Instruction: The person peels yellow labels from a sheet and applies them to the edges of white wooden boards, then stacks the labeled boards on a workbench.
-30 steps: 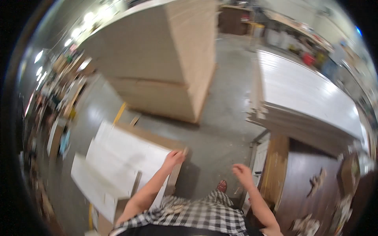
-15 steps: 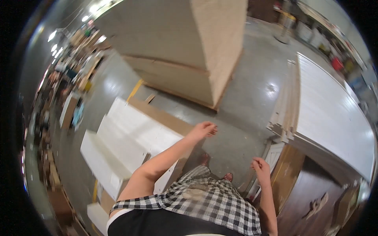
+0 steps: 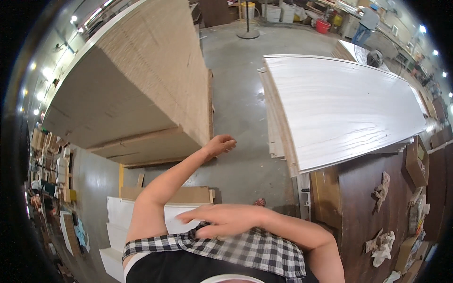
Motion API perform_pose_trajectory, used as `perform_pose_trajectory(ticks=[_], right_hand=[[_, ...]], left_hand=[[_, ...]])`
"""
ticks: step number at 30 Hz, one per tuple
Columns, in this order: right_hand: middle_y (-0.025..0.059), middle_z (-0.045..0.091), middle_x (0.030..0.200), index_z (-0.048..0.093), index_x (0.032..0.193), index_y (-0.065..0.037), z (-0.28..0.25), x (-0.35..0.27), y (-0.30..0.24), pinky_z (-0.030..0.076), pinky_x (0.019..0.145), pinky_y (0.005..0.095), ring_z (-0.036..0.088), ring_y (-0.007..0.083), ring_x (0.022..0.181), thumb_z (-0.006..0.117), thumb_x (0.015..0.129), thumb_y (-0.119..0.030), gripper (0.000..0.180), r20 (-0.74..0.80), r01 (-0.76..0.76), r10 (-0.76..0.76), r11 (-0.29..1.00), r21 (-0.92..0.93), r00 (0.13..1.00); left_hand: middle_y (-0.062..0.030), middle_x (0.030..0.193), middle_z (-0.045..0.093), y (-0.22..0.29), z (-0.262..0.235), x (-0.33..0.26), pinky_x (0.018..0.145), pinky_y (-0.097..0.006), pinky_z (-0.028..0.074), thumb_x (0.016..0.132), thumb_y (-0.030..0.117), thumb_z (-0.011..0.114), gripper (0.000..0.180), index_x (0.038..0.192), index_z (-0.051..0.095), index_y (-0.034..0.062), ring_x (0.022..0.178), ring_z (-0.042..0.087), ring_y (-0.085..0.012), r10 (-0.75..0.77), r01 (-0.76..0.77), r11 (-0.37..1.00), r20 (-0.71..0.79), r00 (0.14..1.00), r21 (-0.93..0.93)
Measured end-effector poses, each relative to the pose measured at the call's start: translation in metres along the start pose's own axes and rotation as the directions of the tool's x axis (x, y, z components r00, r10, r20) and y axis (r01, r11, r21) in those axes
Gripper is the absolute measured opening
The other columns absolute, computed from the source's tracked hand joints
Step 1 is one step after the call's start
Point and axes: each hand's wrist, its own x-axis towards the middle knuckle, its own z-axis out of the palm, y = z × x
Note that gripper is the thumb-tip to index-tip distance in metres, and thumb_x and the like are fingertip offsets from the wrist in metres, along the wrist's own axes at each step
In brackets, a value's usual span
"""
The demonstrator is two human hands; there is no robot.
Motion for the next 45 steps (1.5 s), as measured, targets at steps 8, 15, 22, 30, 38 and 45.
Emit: perform_pose_trajectory(ticks=[8, 15, 22, 30, 38, 45], right_hand=[[0.0145, 0.049, 0.128, 0.029, 0.141, -0.005, -0.050, 0.019, -0.023, 0.037, 0.097, 0.0358, 0.048, 0.0234, 0.114, 0.055, 0.090, -0.033, 0.064, -0.009, 0.101, -0.106, 0.922, 0.374, 0.994], [0.0141, 0.044, 0.134, 0.029, 0.141, -0.004, -0.091, 0.040, -0.018, 0.028, 0.105, 0.0363, 0.039, 0.0212, 0.124, 0.054, 0.090, -0.037, 0.066, -0.329, 0.383, -0.273, 0.859, 0.339, 0.904], [0.0149, 0.042, 0.136, 0.032, 0.140, -0.002, -0.163, 0.092, -0.015, 0.027, 0.105, 0.0377, 0.037, 0.0247, 0.126, 0.054, 0.090, -0.037, 0.065, -0.477, 0.527, -0.394, 0.830, 0.182, 0.786], [0.0149, 0.040, 0.140, 0.038, 0.136, 0.001, -0.185, 0.083, -0.039, 0.026, 0.106, 0.0394, 0.036, 0.0272, 0.128, 0.054, 0.091, -0.036, 0.060, -0.506, 0.272, -0.466, 0.870, -0.410, 0.726], [0.0116, 0.050, 0.130, 0.050, 0.128, -0.003, -0.091, 0.014, 0.031, 0.030, 0.103, 0.0344, 0.039, 0.0249, 0.121, 0.053, 0.092, -0.029, 0.044, -0.946, 0.153, -0.216, 0.971, -0.183, 0.241], [0.0143, 0.053, 0.126, 0.052, 0.126, -0.003, -0.080, 0.006, 0.045, 0.037, 0.098, 0.0339, 0.048, 0.0235, 0.117, 0.043, 0.095, -0.041, 0.050, -0.986, -0.084, 0.005, 0.996, 0.020, -0.168]], left_hand=[[-0.0078, 0.100, 0.062, 0.024, -0.016, 0.085, 0.079, -0.029, 0.047, 0.093, 0.032, 0.052, 0.036, 0.112, 0.058, 0.0017, 0.088, 0.058, -0.0152, 0.037, -0.037, 0.999, 0.080, 0.996, 0.003], [-0.0087, 0.099, 0.063, 0.036, -0.045, 0.193, 0.079, -0.032, 0.051, 0.092, 0.028, 0.052, 0.030, 0.110, 0.058, 0.0043, 0.089, 0.061, -0.0185, 0.049, -0.024, 0.981, 0.127, 0.991, -0.193], [-0.0087, 0.093, 0.063, 0.063, -0.064, 0.293, 0.076, -0.035, 0.053, 0.089, 0.022, 0.053, 0.023, 0.103, 0.056, 0.0036, 0.085, 0.063, -0.0213, 0.048, 0.017, 0.976, 0.288, 0.957, -0.218], [-0.0102, 0.091, 0.064, 0.118, -0.084, 0.375, 0.071, -0.034, 0.052, 0.089, 0.018, 0.053, 0.023, 0.101, 0.058, -0.0007, 0.082, 0.063, -0.0197, 0.297, -0.134, 0.849, 0.251, 0.921, -0.511], [-0.0106, 0.125, 0.052, 0.252, -0.058, 0.353, 0.099, -0.037, 0.037, 0.096, 0.037, 0.042, 0.043, 0.123, 0.051, 0.0059, 0.116, 0.047, -0.0215, 0.482, -0.276, 0.873, 0.624, 0.615, -0.402], [-0.0100, 0.139, 0.040, 0.335, -0.014, 0.239, 0.105, -0.040, 0.031, 0.095, 0.053, 0.030, 0.066, 0.139, 0.032, 0.0035, 0.126, 0.039, -0.0255, 0.337, -0.184, 0.941, 0.838, 0.430, -0.284]])
